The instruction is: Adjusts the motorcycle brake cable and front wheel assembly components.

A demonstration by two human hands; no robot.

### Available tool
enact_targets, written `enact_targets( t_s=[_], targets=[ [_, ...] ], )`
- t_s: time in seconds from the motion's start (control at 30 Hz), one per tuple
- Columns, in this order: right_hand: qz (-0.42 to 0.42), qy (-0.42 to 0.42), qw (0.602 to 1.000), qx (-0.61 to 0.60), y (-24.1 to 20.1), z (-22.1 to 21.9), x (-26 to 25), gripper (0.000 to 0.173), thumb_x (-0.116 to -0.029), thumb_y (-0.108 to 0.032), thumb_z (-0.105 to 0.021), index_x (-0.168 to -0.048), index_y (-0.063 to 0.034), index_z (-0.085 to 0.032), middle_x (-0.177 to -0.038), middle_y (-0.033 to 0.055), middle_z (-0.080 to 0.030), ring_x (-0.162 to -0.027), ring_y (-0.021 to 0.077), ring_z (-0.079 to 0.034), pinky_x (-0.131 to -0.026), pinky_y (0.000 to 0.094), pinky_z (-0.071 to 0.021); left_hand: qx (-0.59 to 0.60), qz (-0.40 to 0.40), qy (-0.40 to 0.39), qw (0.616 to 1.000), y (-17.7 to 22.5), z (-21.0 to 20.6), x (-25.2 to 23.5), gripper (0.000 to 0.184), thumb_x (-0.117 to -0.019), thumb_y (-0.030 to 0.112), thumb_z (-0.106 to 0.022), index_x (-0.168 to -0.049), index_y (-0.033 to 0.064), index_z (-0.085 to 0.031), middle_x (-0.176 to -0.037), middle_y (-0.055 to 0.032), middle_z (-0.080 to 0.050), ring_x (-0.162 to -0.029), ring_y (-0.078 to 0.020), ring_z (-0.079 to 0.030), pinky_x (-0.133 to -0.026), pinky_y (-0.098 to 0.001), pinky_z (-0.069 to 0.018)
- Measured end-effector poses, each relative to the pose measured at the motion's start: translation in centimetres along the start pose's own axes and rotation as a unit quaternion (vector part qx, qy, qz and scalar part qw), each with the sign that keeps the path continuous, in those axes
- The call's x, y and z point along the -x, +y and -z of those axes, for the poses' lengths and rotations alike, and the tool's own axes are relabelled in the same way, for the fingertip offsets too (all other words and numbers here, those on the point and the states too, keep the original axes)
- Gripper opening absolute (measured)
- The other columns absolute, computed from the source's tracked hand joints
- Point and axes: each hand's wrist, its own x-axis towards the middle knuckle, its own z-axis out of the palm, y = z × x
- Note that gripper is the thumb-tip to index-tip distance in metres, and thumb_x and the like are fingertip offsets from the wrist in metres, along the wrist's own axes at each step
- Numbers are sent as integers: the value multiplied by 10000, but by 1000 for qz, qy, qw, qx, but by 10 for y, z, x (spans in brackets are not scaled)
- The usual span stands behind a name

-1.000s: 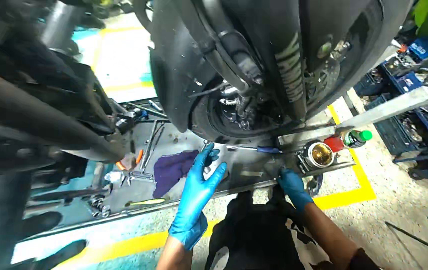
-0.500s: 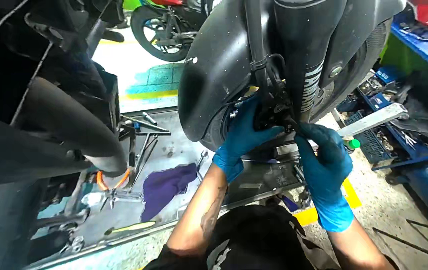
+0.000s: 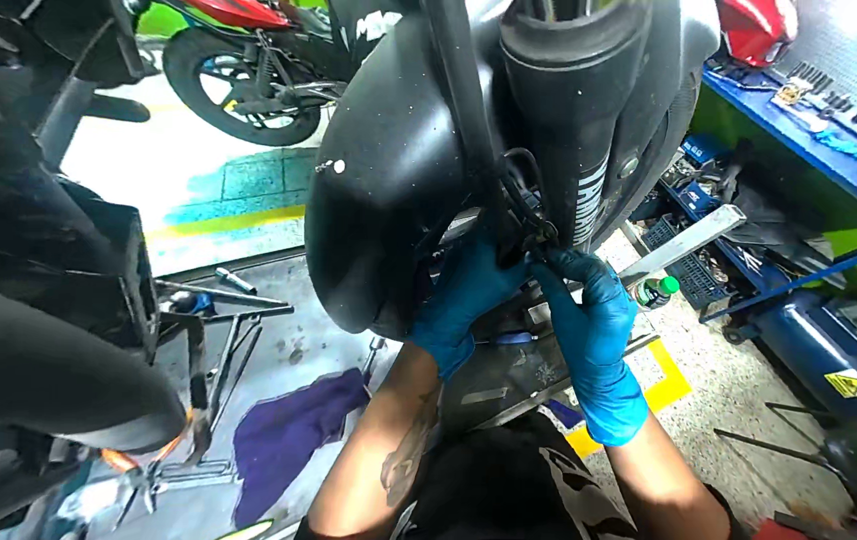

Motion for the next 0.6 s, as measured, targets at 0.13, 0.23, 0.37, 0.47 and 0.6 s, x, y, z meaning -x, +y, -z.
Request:
enact_targets(
  t_s=[0.13, 0.23, 0.37, 0.47, 0.6],
  targets=[
    [-20, 3, 999, 32, 0, -4, -7, 103, -912, -153, -759, -983, -79, -767, -980, 47, -765, -939, 98, -726, -854, 281, -589, -93, 27, -54, 994, 12, 8, -20, 319, -900, 240, -760, -1113, 17, -679, -969, -196, -693, -903, -359, -678, -774, -595, -532],
    [-48, -7, 998, 44, -2, -3, -8, 134, -910, -186, -766, -984, -75, -749, -937, 31, -750, -861, 81, -709, -793, 275, -590, -114, 51, -152, 980, 14, 16, -41, 264, -936, 291, -720, -1052, 54, -719, -961, -149, -702, -927, -305, -674, -810, -565, -522],
    [-13, -9, 992, 125, 0, 0, -8, 212, -935, -296, -748, -1004, -95, -749, -894, 24, -744, -762, 102, -695, -705, 309, -583, -58, -126, -6, 990, -54, -16, -37, 519, -844, 486, -723, -1226, 137, -682, -1191, -72, -683, -1121, -194, -647, -947, -457, -549],
    [17, -5, 981, 191, 0, -3, -8, 289, -964, -353, -692, -1032, -75, -732, -879, 59, -741, -720, 172, -708, -650, 376, -593, -14, -113, 10, 993, -61, -15, -26, 935, -767, 502, -831, -1521, 95, -458, -1530, -133, -493, -1432, -252, -451, -1198, -478, -367],
    [39, -38, 962, 268, -7, 1, -13, 368, -931, -404, -699, -1042, -53, -715, -866, 97, -732, -691, 234, -706, -597, 419, -580, -58, -103, 19, 993, -59, -18, -25, 821, -775, 438, -834, -1452, 71, -548, -1455, -136, -574, -1383, -258, -515, -1173, -466, -397]
  ],
)
